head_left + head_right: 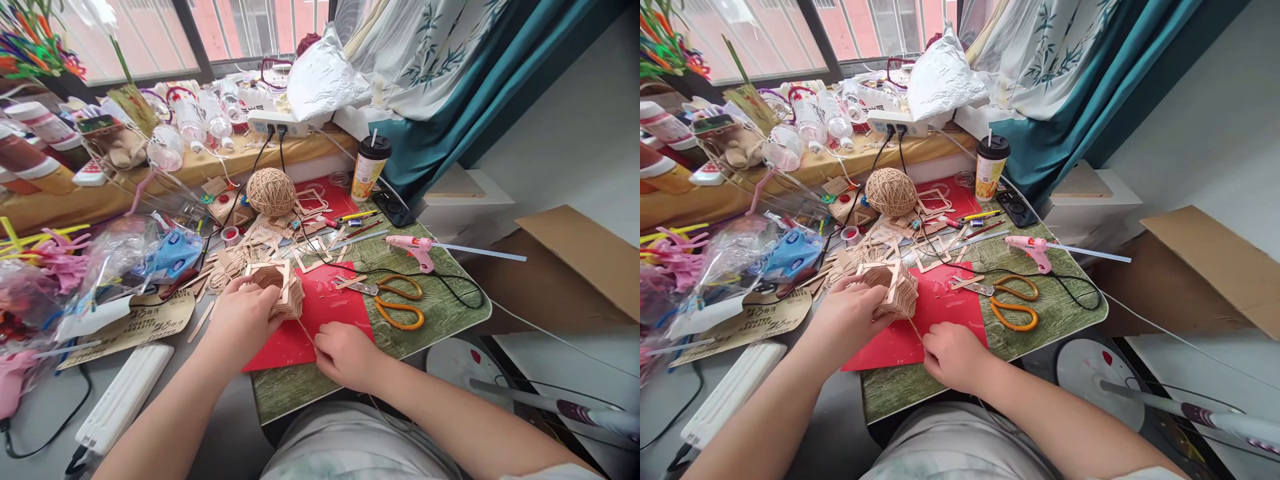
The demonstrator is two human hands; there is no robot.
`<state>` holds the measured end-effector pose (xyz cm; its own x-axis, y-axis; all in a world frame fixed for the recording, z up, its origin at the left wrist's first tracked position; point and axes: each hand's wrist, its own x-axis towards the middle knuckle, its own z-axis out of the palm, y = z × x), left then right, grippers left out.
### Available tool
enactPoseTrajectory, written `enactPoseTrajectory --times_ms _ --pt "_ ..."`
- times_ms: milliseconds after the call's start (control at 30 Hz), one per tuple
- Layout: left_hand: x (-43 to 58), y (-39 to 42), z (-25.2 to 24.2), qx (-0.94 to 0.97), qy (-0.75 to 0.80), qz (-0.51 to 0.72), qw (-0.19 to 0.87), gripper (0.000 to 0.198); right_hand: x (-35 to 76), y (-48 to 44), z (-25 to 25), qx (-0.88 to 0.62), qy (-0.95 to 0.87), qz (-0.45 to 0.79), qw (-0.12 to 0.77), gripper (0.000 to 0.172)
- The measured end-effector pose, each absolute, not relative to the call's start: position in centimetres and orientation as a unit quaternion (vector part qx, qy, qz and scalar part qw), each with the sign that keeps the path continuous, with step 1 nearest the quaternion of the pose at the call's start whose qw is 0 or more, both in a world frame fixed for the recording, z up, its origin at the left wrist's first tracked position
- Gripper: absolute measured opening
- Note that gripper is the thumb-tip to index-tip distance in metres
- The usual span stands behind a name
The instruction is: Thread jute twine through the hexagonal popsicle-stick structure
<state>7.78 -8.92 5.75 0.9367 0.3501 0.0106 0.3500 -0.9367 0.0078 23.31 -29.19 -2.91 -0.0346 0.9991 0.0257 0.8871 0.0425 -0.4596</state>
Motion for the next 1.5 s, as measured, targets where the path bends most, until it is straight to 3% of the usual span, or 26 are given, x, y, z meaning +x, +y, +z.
enactPoseTrajectory --times_ms 133,467,633,767,900,1500 --pt "8.4 -9.3 4.9 0.985 0.171 -0.003 -0.002 0.016 22.9 -29.3 -3.7 -0.648 -0.736 0.142 0.137 0.012" --pt "8.6 -9.4 4.1 0.984 0.178 0.001 -0.015 0.017 23.0 -29.2 -4.4 -0.622 -0.758 0.140 0.135 0.011" --pt "8.7 -9.8 4.2 0.985 0.169 0.012 -0.013 0.012 22.8 -29.2 -3.2 -0.688 -0.699 0.158 0.115 0.007" --pt "8.7 -9.8 4.2 0.986 0.165 0.023 0.002 0.006 22.6 -28.8 -2.2 -0.731 -0.652 0.182 0.089 0.023" --pt "8.7 -9.6 3.7 0.985 0.171 0.025 0.002 0.008 22.4 -28.4 -2.8 -0.696 -0.693 0.179 0.057 0.026" --pt "8.8 -9.6 3.3 0.988 0.150 0.020 0.017 0.008 21.7 -29.7 -3.9 -0.608 -0.773 0.125 0.132 0.021"
